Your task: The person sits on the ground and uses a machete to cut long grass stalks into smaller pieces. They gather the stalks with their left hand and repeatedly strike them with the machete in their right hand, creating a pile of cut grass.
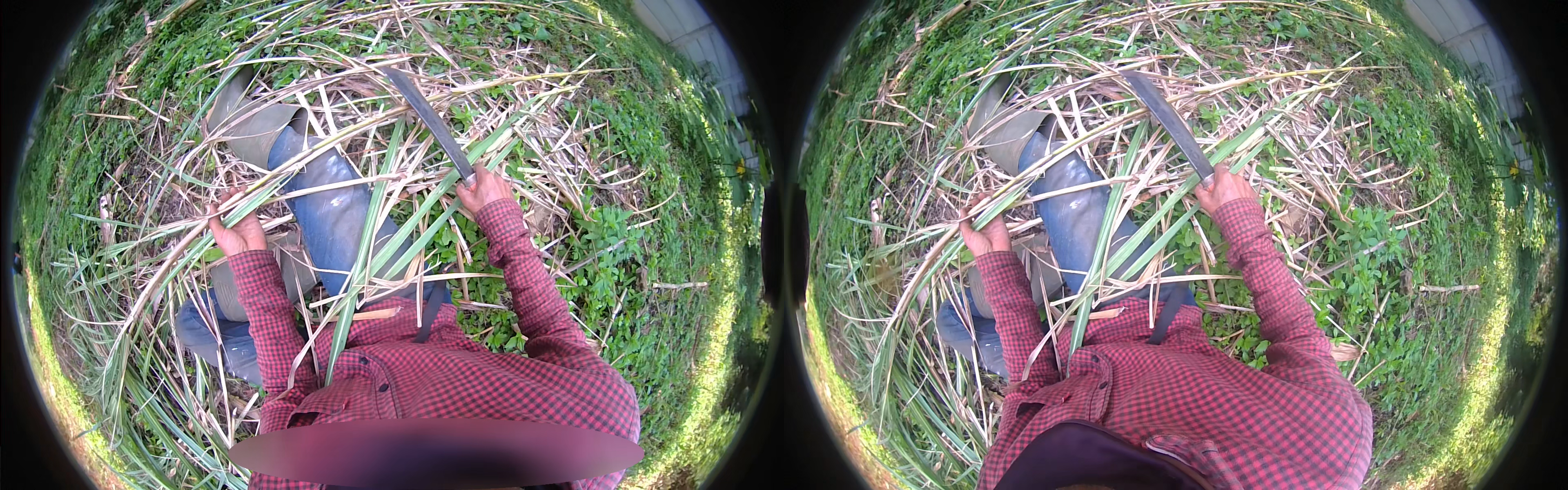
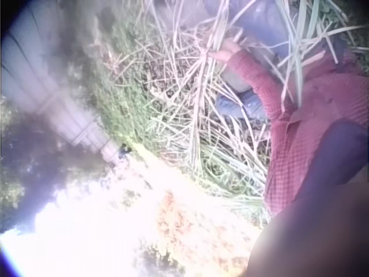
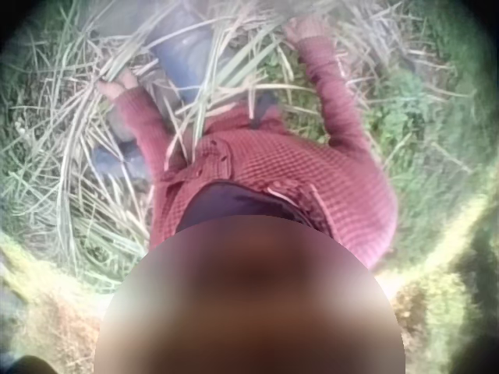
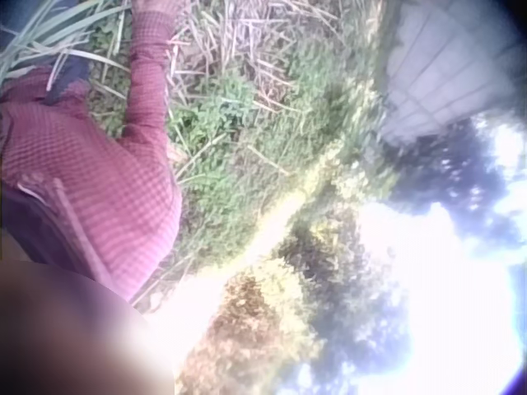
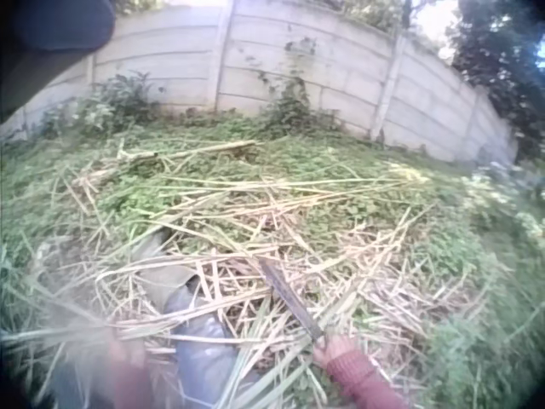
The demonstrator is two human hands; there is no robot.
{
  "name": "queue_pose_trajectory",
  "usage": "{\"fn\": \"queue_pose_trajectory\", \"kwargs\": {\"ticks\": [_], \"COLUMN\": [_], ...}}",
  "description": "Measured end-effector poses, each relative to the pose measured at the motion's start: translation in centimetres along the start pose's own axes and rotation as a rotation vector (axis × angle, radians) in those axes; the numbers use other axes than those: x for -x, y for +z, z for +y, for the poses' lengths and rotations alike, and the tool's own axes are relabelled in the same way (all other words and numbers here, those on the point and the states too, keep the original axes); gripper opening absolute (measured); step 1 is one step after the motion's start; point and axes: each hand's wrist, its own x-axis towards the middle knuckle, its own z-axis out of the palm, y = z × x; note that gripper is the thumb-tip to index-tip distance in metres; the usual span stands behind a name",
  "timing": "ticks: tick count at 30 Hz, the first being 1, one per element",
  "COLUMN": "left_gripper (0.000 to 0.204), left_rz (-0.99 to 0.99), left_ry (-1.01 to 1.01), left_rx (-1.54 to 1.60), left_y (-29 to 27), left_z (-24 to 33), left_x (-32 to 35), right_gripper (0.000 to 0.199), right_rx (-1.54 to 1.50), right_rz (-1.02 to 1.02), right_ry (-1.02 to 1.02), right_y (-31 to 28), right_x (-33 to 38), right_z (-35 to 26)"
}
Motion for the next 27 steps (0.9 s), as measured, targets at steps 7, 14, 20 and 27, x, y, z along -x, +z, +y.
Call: {"fn": "queue_pose_trajectory", "kwargs": {"ticks": [7,14,20,27], "left_gripper": [0.032,0.029,0.025,0.026], "left_rz": [-0.092,-0.097,0.018,0.021], "left_ry": [0.171,0.121,0.139,0.155], "left_rx": [-0.195,-0.228,-0.209,-0.242], "left_y": [-2.0,-2.1,-2.4,-2.6], "left_z": [4.0,4.8,6.5,6.8], "left_x": [-1.7,-1.0,-1.2,-1.4], "right_gripper": [0.040,0.041,0.042,0.050], "right_rx": [0.094,0.110,0.203,0.015], "right_rz": [0.027,0.028,0.015,0.077], "right_ry": [0.124,0.185,0.082,0.424], "right_y": [-0.4,-1.8,-1.0,-2.3], "right_x": [-4.3,-5.5,-5.7,-8.7], "right_z": [3.9,6.4,7.6,13.7]}}
